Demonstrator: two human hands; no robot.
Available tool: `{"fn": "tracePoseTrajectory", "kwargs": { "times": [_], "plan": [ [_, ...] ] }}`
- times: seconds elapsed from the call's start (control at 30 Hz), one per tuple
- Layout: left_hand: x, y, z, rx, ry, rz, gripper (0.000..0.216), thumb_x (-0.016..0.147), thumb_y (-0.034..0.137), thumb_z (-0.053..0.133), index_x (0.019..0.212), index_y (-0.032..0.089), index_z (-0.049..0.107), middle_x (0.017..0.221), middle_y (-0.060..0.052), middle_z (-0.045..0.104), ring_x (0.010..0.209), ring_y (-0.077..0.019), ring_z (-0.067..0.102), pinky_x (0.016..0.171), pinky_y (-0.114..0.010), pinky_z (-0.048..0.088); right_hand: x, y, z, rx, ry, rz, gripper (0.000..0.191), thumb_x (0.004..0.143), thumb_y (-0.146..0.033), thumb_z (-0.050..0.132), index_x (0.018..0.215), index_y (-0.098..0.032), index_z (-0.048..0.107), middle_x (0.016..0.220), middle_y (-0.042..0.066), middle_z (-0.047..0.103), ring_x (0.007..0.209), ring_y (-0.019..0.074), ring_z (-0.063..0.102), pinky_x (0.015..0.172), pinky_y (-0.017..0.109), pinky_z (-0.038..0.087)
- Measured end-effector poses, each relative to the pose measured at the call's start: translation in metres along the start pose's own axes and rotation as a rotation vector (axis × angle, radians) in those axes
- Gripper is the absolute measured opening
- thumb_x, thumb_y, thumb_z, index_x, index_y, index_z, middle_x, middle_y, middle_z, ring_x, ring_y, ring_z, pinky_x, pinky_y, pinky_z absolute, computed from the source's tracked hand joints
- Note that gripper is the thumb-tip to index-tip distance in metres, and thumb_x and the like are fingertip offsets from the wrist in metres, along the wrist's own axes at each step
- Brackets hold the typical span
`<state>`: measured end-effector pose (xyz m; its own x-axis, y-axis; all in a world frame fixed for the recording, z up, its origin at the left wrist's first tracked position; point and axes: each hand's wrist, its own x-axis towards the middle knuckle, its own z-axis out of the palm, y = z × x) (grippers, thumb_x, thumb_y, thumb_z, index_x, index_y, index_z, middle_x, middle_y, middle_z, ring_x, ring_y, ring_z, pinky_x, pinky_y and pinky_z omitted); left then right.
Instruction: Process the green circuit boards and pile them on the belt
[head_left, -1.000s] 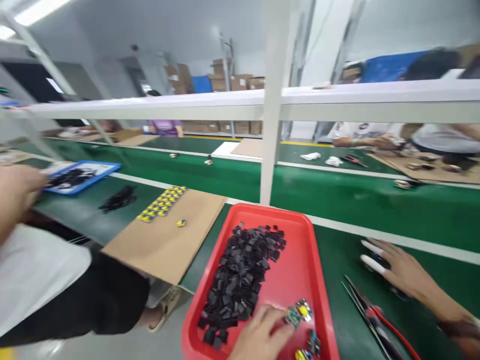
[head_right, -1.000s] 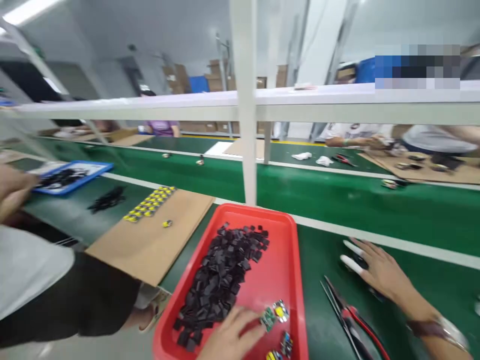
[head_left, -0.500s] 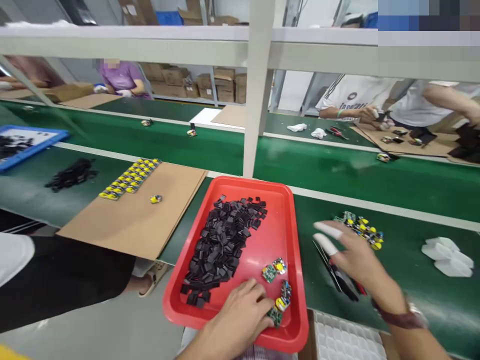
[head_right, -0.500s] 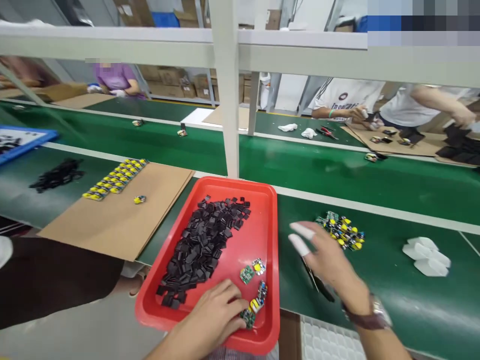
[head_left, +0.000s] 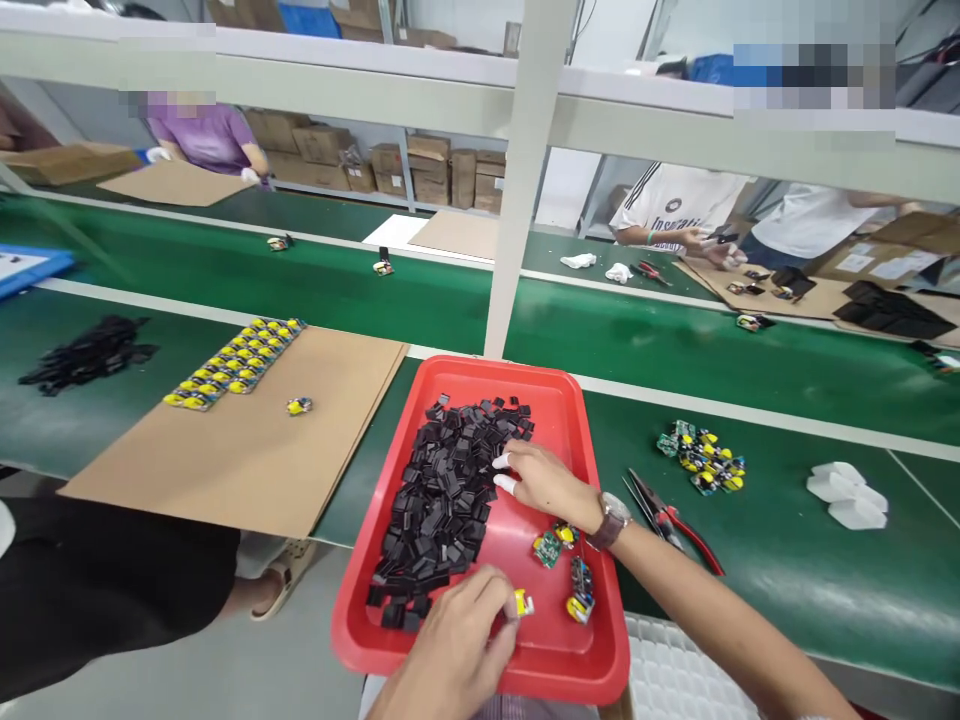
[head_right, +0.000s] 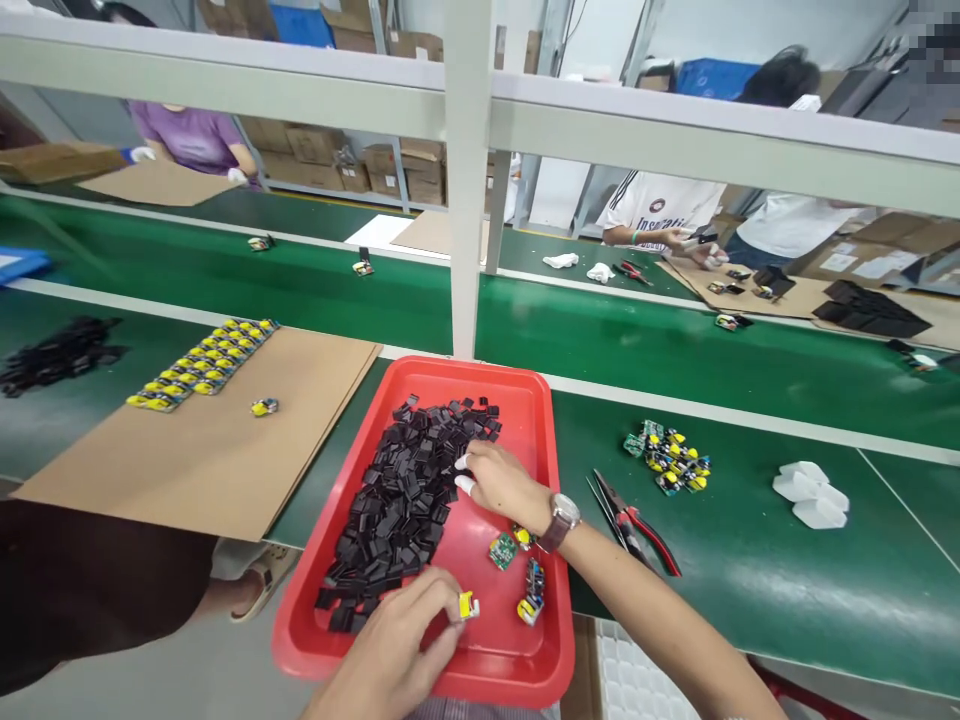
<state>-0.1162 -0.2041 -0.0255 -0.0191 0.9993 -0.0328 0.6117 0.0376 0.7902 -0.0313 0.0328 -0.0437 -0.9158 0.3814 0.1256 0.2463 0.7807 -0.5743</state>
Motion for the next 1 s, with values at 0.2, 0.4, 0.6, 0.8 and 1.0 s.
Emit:
{"fn": "tracePoseTrajectory", "kwargs": {
  "times": [0.2,0.4,0.6,0.8,1.0],
  "plan": [
    [-0.004,-0.005,-0.015,-0.191,0.133,-0.014,0.035,0.098,0.016,0.053,0.130,0.030,0.058,0.114,-0.004,0.065,0.099,-0.0176,0.067,0.091,-0.028,0.053,-0.003,0.006,0.000,0.193,0.099,0.111,0.012,0.095,-0.027,0.070,0.091,-0.017,0.076,0.096,0.008,0.075,0.081,0.0198,0.071,0.077,0.033,0.059],
    [0.003,-0.014,-0.021,-0.238,0.211,-0.082,0.028,0.100,0.024,0.055,0.126,0.027,0.066,0.118,-0.007,0.064,0.103,-0.0190,0.067,0.093,-0.031,0.055,-0.025,-0.019,-0.006,0.352,0.189,0.149,0.021,0.098,-0.036,0.066,0.106,-0.020,0.077,0.113,0.010,0.080,0.101,0.0242,0.077,0.091,0.040,0.062],
    [0.008,-0.015,-0.012,-0.276,0.266,-0.110,0.056,0.100,0.022,0.053,0.155,0.028,0.042,0.134,-0.010,0.064,0.122,-0.0239,0.064,0.110,-0.042,0.051,-0.056,-0.057,0.001,0.363,0.304,0.015,0.028,0.098,-0.024,0.065,0.123,-0.027,0.075,0.115,0.007,0.080,0.105,0.0235,0.077,0.094,0.039,0.064],
    [0.011,0.013,-0.016,-0.233,0.151,-0.026,0.080,0.087,0.009,0.058,0.161,0.025,0.034,0.145,-0.012,0.060,0.129,-0.0255,0.061,0.114,-0.041,0.048,-0.086,-0.061,0.007,0.182,0.452,-0.204,0.047,0.092,-0.012,0.061,0.137,-0.027,0.066,0.123,0.010,0.076,0.106,0.0258,0.077,0.090,0.034,0.066],
    [0.015,0.027,-0.017,-0.554,0.140,-0.063,0.075,0.087,0.013,0.065,0.157,0.027,0.042,0.113,-0.007,0.074,0.098,-0.0209,0.071,0.097,-0.039,0.058,-0.100,-0.052,-0.011,0.269,0.493,-0.157,0.044,0.093,-0.013,0.064,0.133,-0.030,0.069,0.104,0.007,0.080,0.085,0.0230,0.079,0.075,0.031,0.068]
  ]
}}
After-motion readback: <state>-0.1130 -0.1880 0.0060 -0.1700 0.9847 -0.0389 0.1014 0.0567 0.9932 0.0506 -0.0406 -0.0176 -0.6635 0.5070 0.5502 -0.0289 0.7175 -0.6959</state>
